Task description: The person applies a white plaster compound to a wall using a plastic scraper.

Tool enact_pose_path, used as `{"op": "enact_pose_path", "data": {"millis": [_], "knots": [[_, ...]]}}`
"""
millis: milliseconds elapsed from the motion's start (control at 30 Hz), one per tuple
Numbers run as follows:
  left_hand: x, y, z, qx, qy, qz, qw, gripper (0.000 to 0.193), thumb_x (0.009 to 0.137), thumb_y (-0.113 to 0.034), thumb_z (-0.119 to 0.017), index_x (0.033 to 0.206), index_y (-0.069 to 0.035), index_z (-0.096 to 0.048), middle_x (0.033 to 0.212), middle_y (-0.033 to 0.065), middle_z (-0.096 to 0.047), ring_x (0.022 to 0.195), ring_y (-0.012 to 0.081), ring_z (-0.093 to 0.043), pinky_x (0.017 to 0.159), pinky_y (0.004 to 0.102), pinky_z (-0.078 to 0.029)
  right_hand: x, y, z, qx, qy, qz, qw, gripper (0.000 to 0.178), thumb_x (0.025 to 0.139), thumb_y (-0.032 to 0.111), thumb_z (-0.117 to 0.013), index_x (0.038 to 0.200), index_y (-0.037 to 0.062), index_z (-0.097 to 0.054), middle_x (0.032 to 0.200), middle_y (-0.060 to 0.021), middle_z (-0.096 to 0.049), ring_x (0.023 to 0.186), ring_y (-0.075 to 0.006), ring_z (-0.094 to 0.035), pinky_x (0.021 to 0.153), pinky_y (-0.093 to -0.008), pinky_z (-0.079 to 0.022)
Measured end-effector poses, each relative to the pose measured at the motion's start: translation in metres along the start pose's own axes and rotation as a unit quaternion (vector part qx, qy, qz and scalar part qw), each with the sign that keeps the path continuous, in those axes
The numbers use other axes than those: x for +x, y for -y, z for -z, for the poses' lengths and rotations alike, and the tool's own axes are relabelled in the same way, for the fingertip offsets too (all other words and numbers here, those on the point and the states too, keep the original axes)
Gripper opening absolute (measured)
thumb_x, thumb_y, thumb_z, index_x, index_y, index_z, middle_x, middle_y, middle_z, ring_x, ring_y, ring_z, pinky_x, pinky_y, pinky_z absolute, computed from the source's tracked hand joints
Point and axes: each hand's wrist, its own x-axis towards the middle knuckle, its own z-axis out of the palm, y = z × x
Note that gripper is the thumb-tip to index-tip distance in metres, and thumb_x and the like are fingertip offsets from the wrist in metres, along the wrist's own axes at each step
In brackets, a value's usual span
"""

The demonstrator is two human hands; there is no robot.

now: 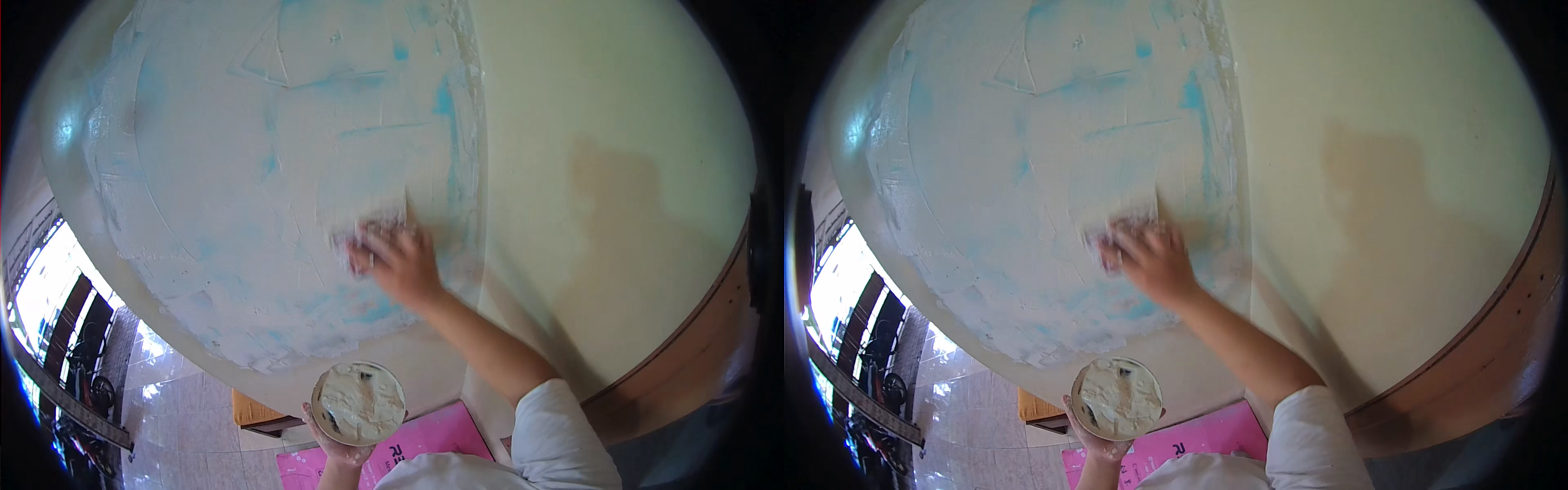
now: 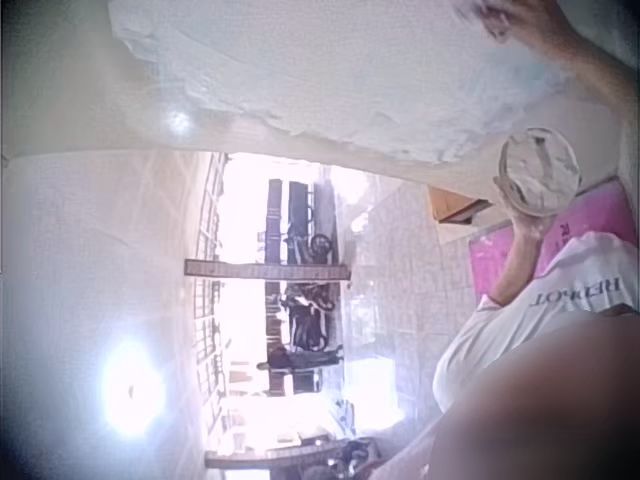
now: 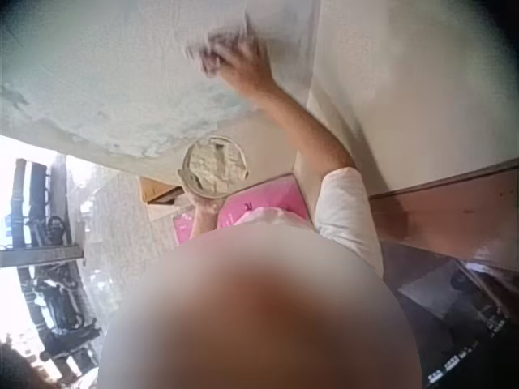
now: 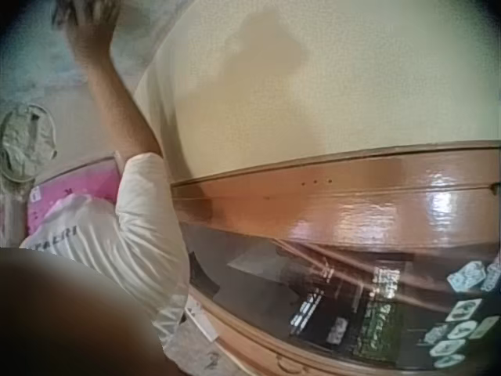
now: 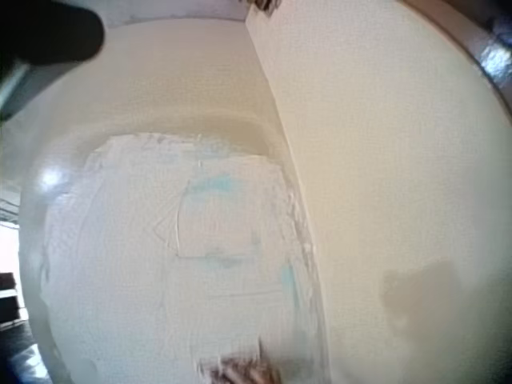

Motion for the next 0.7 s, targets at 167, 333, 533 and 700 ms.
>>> {"op": "enact_pose_path", "data": {"millis": [167, 333, 533, 700], "knots": [[-0.015, 0.007, -0.012, -0.008, 0.010, -0.053, 0.999, 0.085, 0.083, -0.077, -0.047, 0.149, -0.026, -0.037, 0.153, 0.0102, -0.036, 0.136, 0.0431, -0.037, 0.096, 0.0840, -0.029, -0.150, 0.065, 0.031, 0.091, 0.141, 0.008, 0.986, 0.045, 0.085, 0.029, -0.060, 0.130, 0.0334, -0.060, 0.135, 0.0064, -0.056, 0.111, -0.0142, -0.054, 0.086, -0.0403, -0.042], [-0.020, 0.014, -0.025, 0.108, 0.043, -0.076, 0.990, 0.083, 0.084, -0.076, -0.047, 0.149, -0.026, -0.037, 0.153, 0.0097, -0.036, 0.137, 0.0416, -0.036, 0.096, 0.0842, -0.028, -0.156, 0.029, 0.085, 0.169, 0.163, -0.037, 0.971, 0.034, 0.082, 0.026, -0.067, 0.116, 0.0312, -0.068, 0.117, 0.0063, -0.063, 0.102, -0.0145, -0.058, 0.080, -0.0369, -0.043], [-0.023, 0.005, -0.021, 0.091, 0.036, -0.089, 0.991, 0.082, 0.085, -0.076, -0.048, 0.149, -0.026, -0.036, 0.154, 0.0091, -0.033, 0.137, 0.0409, -0.035, 0.097, 0.0832, -0.028, -0.015, -0.063, 0.112, 0.064, -0.060, -0.079, 0.993, 0.038, 0.079, 0.009, -0.068, 0.116, 0.0199, -0.071, 0.121, -0.0053, -0.065, 0.100, -0.0266, -0.062, 0.078, -0.0427, -0.044], [-0.024, 0.015, -0.026, -0.158, 0.068, -0.065, 0.983, 0.085, 0.086, -0.076, -0.048, 0.151, -0.024, -0.031, 0.155, 0.0078, -0.030, 0.138, 0.0382, -0.033, 0.101, 0.0759, -0.032, -0.013, -0.124, 0.106, 0.025, -0.083, -0.210, 0.974, 0.051, 0.074, 0.001, -0.060, 0.122, 0.0193, -0.069, 0.126, -0.0111, -0.062, 0.113, -0.0333, -0.056, 0.095, -0.0467, -0.042]]}}
